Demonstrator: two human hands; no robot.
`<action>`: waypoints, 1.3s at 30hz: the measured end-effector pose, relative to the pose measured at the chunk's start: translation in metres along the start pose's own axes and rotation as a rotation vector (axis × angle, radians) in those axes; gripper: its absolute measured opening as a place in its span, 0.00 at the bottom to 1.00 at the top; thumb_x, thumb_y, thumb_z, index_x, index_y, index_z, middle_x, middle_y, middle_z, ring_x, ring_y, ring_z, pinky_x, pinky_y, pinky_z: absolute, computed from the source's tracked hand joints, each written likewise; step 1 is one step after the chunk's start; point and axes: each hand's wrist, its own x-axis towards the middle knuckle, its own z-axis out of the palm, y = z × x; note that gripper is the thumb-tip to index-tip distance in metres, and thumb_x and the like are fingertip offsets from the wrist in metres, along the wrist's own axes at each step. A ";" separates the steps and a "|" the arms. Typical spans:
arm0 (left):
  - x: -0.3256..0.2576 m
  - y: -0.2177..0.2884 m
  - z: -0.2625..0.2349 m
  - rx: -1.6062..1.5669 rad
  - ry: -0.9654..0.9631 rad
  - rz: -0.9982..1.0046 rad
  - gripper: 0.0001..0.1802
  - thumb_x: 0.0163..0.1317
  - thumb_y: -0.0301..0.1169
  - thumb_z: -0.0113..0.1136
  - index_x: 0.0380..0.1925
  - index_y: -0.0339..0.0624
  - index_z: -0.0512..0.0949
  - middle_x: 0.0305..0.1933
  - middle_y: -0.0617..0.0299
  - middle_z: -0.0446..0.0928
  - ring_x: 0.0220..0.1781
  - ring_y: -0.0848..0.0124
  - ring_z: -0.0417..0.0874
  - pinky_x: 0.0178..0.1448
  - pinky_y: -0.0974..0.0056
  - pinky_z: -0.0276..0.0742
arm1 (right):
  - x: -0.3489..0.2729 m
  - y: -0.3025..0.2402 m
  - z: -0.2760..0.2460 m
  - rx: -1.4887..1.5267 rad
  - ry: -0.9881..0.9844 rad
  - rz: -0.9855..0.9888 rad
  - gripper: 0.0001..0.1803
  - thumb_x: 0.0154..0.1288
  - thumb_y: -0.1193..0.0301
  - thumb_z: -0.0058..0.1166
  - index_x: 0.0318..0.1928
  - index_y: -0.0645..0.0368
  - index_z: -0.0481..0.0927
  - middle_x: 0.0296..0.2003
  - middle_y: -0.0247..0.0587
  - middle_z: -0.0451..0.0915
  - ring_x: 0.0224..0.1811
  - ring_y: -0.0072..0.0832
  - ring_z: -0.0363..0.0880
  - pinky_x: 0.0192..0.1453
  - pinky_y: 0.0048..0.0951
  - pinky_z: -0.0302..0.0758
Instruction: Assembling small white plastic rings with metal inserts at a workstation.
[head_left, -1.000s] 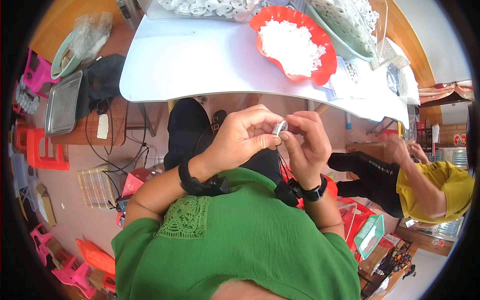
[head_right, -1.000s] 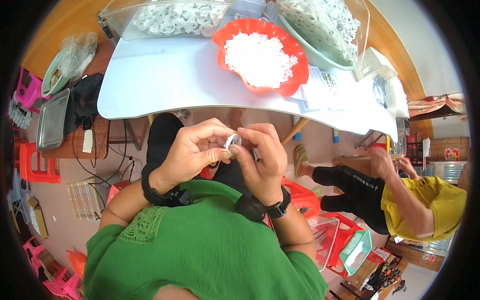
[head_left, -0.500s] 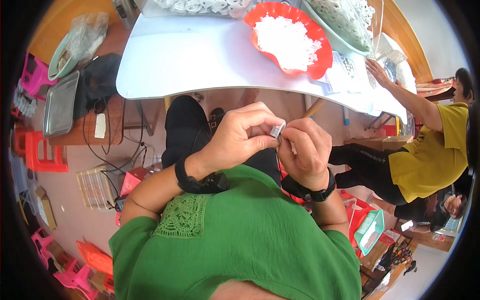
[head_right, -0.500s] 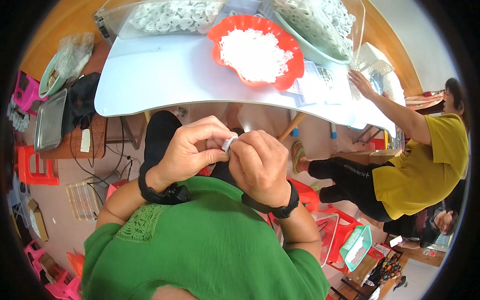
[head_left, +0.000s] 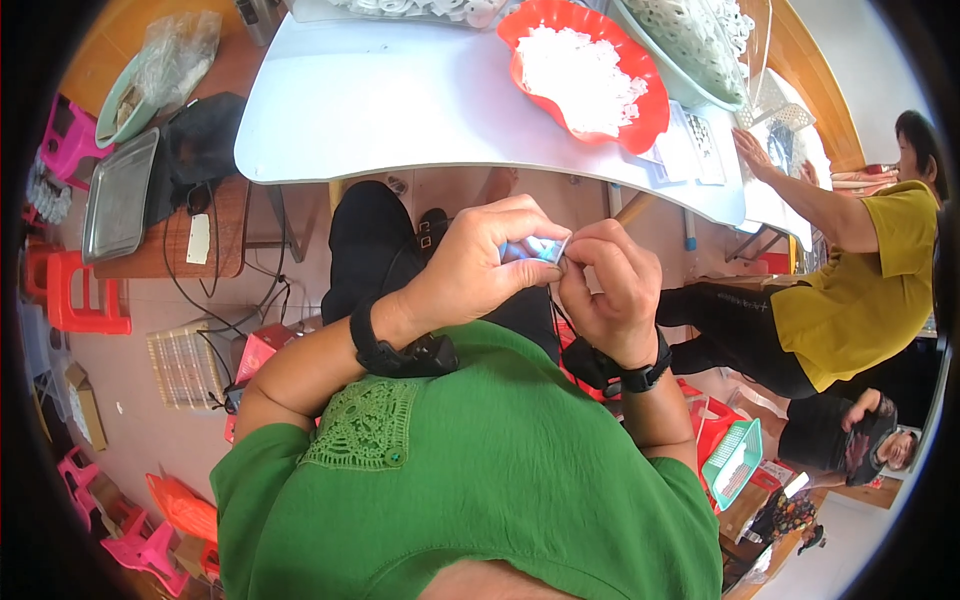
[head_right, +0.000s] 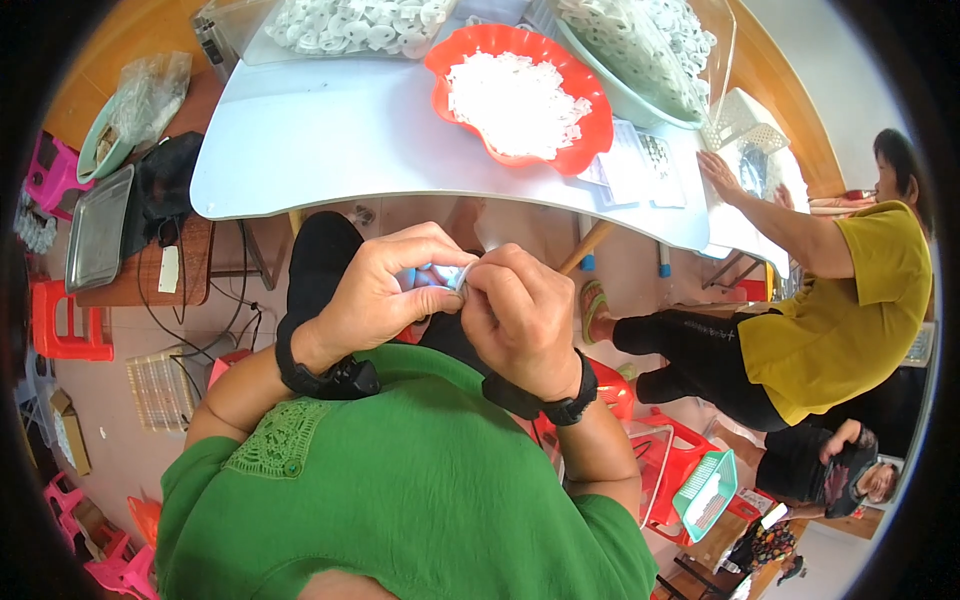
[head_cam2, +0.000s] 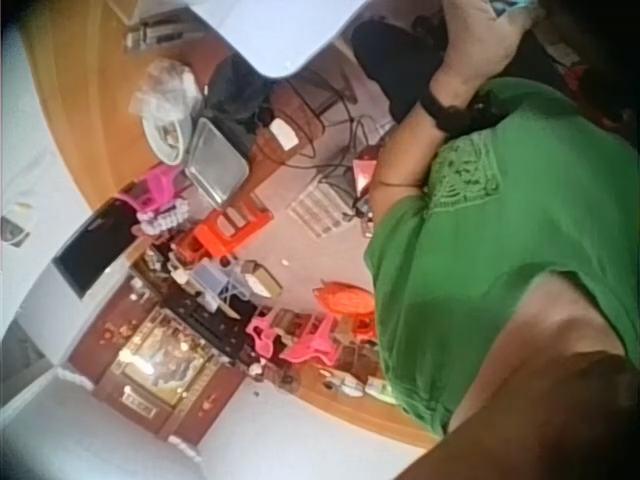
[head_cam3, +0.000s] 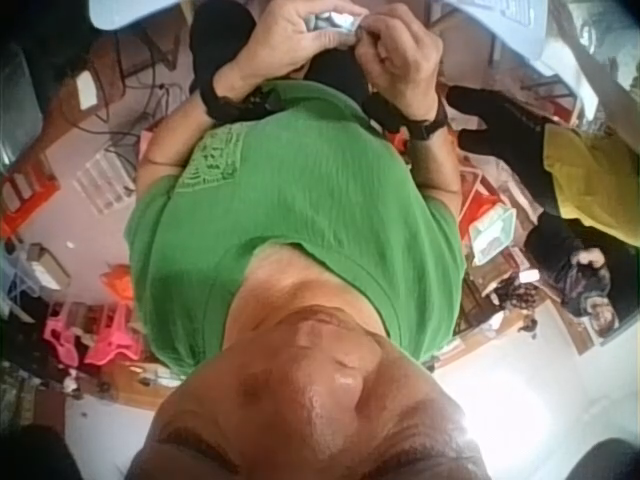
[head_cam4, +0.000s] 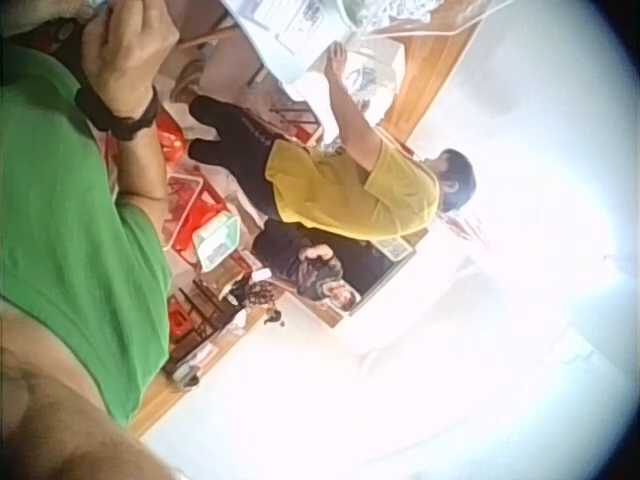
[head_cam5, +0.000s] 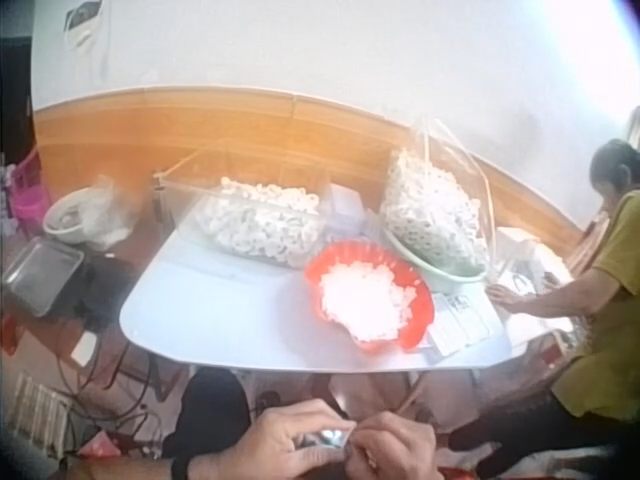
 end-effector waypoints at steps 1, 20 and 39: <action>0.000 -0.001 -0.001 0.008 -0.008 0.003 0.16 0.53 0.19 0.65 0.44 0.33 0.79 0.40 0.60 0.76 0.39 0.76 0.77 0.42 0.72 0.75 | 0.000 0.001 0.000 0.011 -0.009 -0.001 0.10 0.42 0.85 0.56 0.27 0.64 0.72 0.25 0.42 0.74 0.22 0.37 0.75 0.23 0.31 0.71; 0.011 -0.009 -0.020 -0.575 0.065 -0.272 0.23 0.59 0.22 0.57 0.56 0.29 0.70 0.43 0.54 0.79 0.37 0.71 0.82 0.41 0.71 0.79 | 0.018 0.026 -0.021 0.208 -0.078 0.308 0.06 0.51 0.81 0.58 0.29 0.64 0.74 0.24 0.43 0.73 0.23 0.32 0.74 0.27 0.29 0.70; 0.036 -0.043 -0.075 -0.639 0.182 -0.158 0.25 0.67 0.29 0.48 0.62 0.29 0.60 0.46 0.54 0.72 0.40 0.72 0.72 0.38 0.71 0.71 | 0.096 0.171 -0.004 -0.449 -0.343 0.347 0.07 0.39 0.76 0.54 0.24 0.63 0.81 0.23 0.53 0.79 0.28 0.46 0.81 0.31 0.43 0.76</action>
